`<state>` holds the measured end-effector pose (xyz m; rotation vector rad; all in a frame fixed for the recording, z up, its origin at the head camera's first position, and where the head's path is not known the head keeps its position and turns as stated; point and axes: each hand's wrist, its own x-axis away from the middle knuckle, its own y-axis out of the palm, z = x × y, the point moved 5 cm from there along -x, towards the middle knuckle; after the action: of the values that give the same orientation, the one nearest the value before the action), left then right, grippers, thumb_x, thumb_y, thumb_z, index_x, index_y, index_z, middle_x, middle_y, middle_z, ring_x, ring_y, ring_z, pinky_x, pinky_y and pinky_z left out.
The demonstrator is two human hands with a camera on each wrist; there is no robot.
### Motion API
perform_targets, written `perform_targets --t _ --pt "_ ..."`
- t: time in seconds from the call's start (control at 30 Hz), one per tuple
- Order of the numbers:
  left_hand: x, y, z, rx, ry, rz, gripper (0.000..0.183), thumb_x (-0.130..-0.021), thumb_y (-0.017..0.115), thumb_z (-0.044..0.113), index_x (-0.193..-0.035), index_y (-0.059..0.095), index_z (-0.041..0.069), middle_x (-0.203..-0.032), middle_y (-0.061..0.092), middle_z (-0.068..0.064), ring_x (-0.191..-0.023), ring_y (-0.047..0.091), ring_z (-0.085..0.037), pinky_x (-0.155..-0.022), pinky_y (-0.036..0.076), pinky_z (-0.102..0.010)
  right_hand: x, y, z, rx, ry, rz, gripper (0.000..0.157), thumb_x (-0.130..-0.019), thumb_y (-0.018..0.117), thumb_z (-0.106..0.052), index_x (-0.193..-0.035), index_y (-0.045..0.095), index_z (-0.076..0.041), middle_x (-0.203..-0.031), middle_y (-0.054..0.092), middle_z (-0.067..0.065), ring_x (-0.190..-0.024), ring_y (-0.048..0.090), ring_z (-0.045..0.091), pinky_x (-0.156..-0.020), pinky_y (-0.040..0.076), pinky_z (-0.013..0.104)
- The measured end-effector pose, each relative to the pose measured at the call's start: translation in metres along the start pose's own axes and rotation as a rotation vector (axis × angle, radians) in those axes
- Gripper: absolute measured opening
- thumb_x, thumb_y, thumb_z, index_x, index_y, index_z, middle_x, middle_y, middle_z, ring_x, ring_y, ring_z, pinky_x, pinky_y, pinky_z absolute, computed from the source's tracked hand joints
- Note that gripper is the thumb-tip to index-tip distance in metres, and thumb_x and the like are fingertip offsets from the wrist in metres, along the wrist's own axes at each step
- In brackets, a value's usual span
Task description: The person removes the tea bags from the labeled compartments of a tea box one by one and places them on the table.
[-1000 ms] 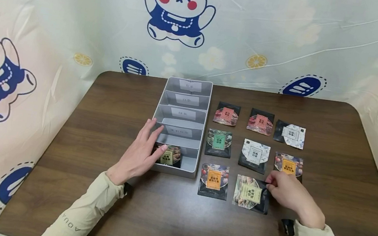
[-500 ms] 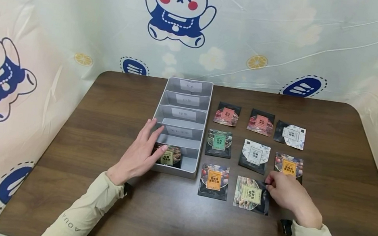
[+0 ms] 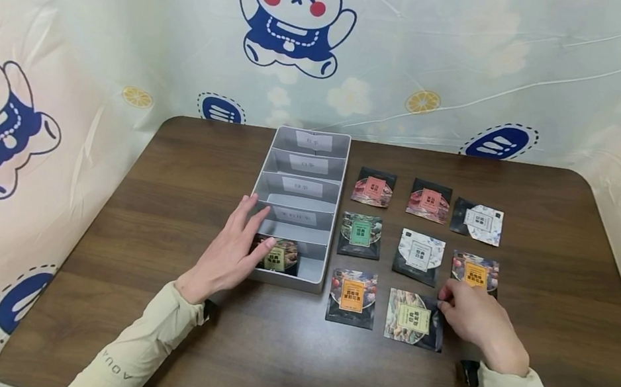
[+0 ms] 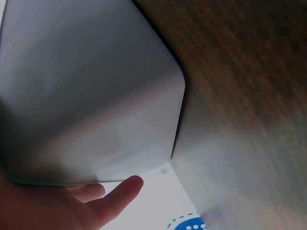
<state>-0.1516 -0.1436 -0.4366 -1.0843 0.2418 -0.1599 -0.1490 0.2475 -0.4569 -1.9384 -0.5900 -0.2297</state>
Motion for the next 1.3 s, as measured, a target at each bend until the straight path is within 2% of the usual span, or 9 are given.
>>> perform_targets --t 0.37,0.5,0.67,0.93,1.1,1.17,1.3 --pt "0.001 0.0 0.0 0.001 0.001 0.003 0.07 -0.099 0.034 0.057 -0.15 0.033 0.009 -0.162 0.012 -0.015 -0.152 0.003 -0.028 -0.11 0.032 -0.057 0.003 -0.002 0.002 0.004 0.05 0.0 0.012 -0.091 0.06 -0.013 -0.098 0.064 -0.004 -0.079 0.059 0.005 -0.068 0.05 0.018 -0.055 0.036 0.031" --pt "0.001 0.0 0.0 0.0 0.009 0.009 0.07 -0.099 0.035 0.057 -0.149 0.033 0.008 -0.161 0.012 -0.016 -0.151 0.004 -0.03 -0.11 0.033 -0.057 0.003 -0.005 0.001 0.007 0.045 0.043 0.014 -0.092 0.06 -0.015 -0.098 0.065 -0.003 -0.075 0.057 0.004 -0.064 0.048 0.018 -0.052 0.035 0.031" --pt "0.001 0.0 0.0 -0.009 0.009 0.011 0.071 -0.099 0.034 0.057 -0.15 0.032 0.007 -0.162 0.012 -0.016 -0.151 0.004 -0.031 -0.113 0.03 -0.054 0.004 -0.014 -0.009 0.004 0.016 0.152 0.018 -0.092 0.062 -0.019 -0.098 0.064 -0.002 -0.074 0.057 0.006 -0.064 0.048 0.018 -0.051 0.034 0.031" --pt "0.001 0.0 -0.001 0.005 0.004 0.01 0.074 -0.099 0.033 0.056 -0.153 0.024 0.005 -0.162 0.011 -0.016 -0.152 -0.001 -0.027 -0.119 0.018 -0.048 -0.001 -0.023 -0.051 -0.086 -0.115 0.317 0.015 -0.094 0.061 -0.018 -0.098 0.066 -0.004 -0.079 0.066 0.006 -0.064 0.05 0.016 -0.056 0.038 0.028" --pt "-0.001 0.0 -0.001 0.012 0.03 0.032 0.063 -0.103 0.034 0.042 -0.151 0.028 0.002 -0.161 0.014 -0.018 -0.152 0.0 -0.026 -0.12 0.017 -0.045 -0.006 -0.026 -0.09 -0.167 -0.231 0.435 0.013 -0.094 0.062 -0.017 -0.1 0.068 -0.008 -0.084 0.068 0.005 -0.066 0.05 0.015 -0.058 0.039 0.027" --pt "-0.002 -0.001 -0.001 0.018 0.04 0.042 0.058 -0.104 0.033 0.034 -0.15 0.029 0.0 -0.161 0.015 -0.019 -0.152 0.001 -0.026 -0.12 0.017 -0.044 -0.008 -0.025 -0.106 -0.195 -0.273 0.462 0.012 -0.094 0.062 -0.015 -0.101 0.069 -0.008 -0.084 0.068 0.004 -0.067 0.05 0.015 -0.059 0.041 0.027" --pt "-0.002 -0.001 -0.001 0.036 0.045 0.043 0.054 -0.104 0.029 0.027 -0.15 0.029 0.0 -0.161 0.014 -0.018 -0.152 -0.001 -0.025 -0.121 0.016 -0.044 -0.013 -0.019 -0.139 -0.232 -0.345 0.449 0.013 -0.093 0.064 -0.016 -0.103 0.068 -0.009 -0.088 0.068 0.003 -0.075 0.053 0.015 -0.063 0.043 0.028"
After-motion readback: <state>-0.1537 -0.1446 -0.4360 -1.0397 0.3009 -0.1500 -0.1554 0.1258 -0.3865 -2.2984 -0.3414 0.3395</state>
